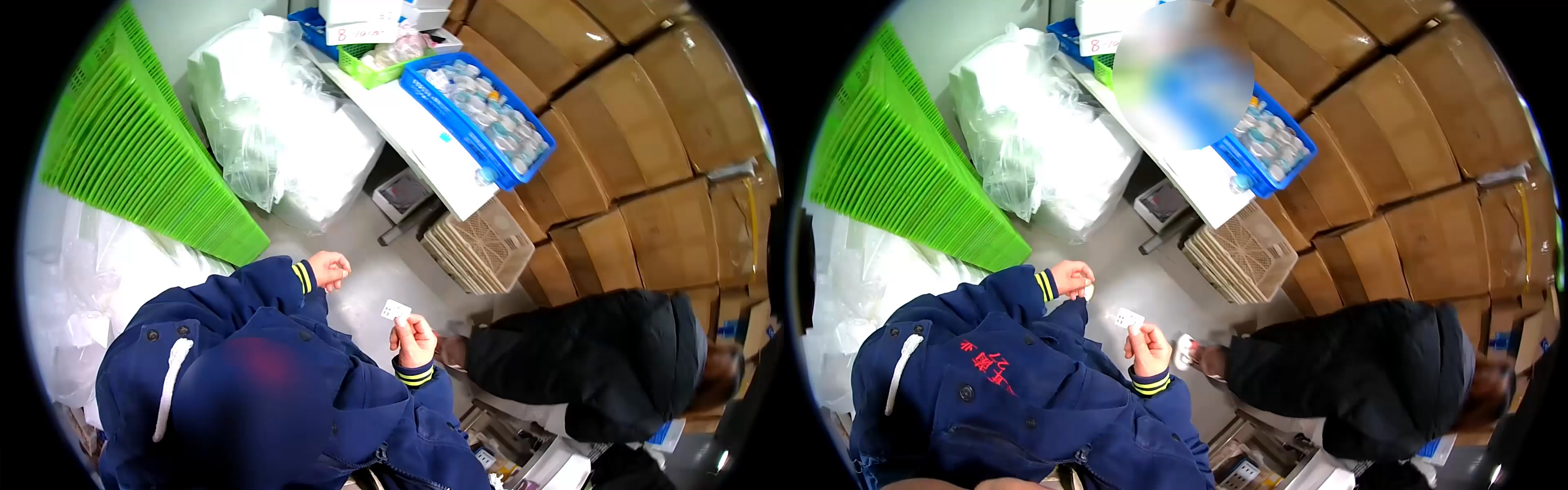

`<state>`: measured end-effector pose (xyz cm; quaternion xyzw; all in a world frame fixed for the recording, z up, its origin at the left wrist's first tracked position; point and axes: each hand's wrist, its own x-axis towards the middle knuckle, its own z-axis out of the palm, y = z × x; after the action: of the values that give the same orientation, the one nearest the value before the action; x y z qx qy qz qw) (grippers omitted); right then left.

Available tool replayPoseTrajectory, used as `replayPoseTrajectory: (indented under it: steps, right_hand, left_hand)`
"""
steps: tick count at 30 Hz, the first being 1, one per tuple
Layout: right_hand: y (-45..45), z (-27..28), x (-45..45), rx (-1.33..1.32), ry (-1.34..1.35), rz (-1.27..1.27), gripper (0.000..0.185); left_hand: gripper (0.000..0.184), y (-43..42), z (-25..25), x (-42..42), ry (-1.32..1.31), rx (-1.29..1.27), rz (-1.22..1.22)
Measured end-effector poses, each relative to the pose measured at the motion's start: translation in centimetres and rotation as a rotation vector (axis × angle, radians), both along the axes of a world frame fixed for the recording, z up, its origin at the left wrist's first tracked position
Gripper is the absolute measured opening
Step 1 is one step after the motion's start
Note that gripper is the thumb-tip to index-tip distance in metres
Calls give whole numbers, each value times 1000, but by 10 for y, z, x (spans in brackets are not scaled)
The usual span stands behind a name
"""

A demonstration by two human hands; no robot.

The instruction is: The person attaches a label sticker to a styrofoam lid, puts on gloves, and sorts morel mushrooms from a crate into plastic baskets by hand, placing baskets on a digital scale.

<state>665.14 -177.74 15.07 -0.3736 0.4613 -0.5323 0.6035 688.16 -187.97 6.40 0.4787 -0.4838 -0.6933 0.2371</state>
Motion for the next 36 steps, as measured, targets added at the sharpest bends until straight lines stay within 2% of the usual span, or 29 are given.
replayPoseTrajectory:
  steps: [2, 6, 9, 11, 13, 15, 17, 19, 21, 23, 25, 27, 32, 34, 36]
  right_hand:
    - [-51, -2, 12, 55, -3, 1, 11]
    - [-126, -3, 23, 66, -2, -52, 13]
    - [-163, -7, 24, 74, 21, -42, 12]
    - [-188, -9, 19, 118, -21, -19, 13]
    - [-217, -13, 17, 147, 35, 52, 13]
    - [-244, -22, 20, 179, 7, 103, 12]
    - [-277, -19, 27, 189, 53, 159, 12]
    - [-296, -17, 34, 178, 89, 191, 12]
    - [-314, -18, 43, 203, 156, 217, 12]
    - [-330, -27, 58, 218, 178, 214, 11]
    - [-349, -36, 80, 275, 176, 163, 10]
    - [-362, -43, 108, 353, 174, 106, 10]
    - [-390, -43, 182, 391, 191, 218, 11]
    - [-401, -42, 202, 363, 202, 228, 14]
    - [-410, -41, 215, 374, 223, 216, 14]
  left_hand:
    - [12, -46, -18, 21, 53, 43, 97]
    - [14, -120, -16, 44, -44, -33, 101]
    - [13, -169, -9, 58, -119, 3, 156]
    - [20, -200, -8, 64, -240, -14, 199]
    - [28, -228, -33, 79, -209, -86, 305]
    - [31, -250, -28, 92, -304, -154, 470]
    - [33, -289, -67, 137, -433, -329, 609]
    - [33, -323, -88, 181, -530, -390, 744]
    - [35, -356, -118, 230, -590, -344, 880]
    - [36, -388, -147, 274, -520, -300, 988]
    - [36, -416, -186, 314, -486, -223, 975]
    - [46, -425, -209, 339, -421, -74, 1050]
    - [78, -435, -216, 391, 126, 473, 1485]
    - [92, -441, -215, 408, 235, 566, 1534]
    - [95, -446, -216, 411, 245, 520, 1497]
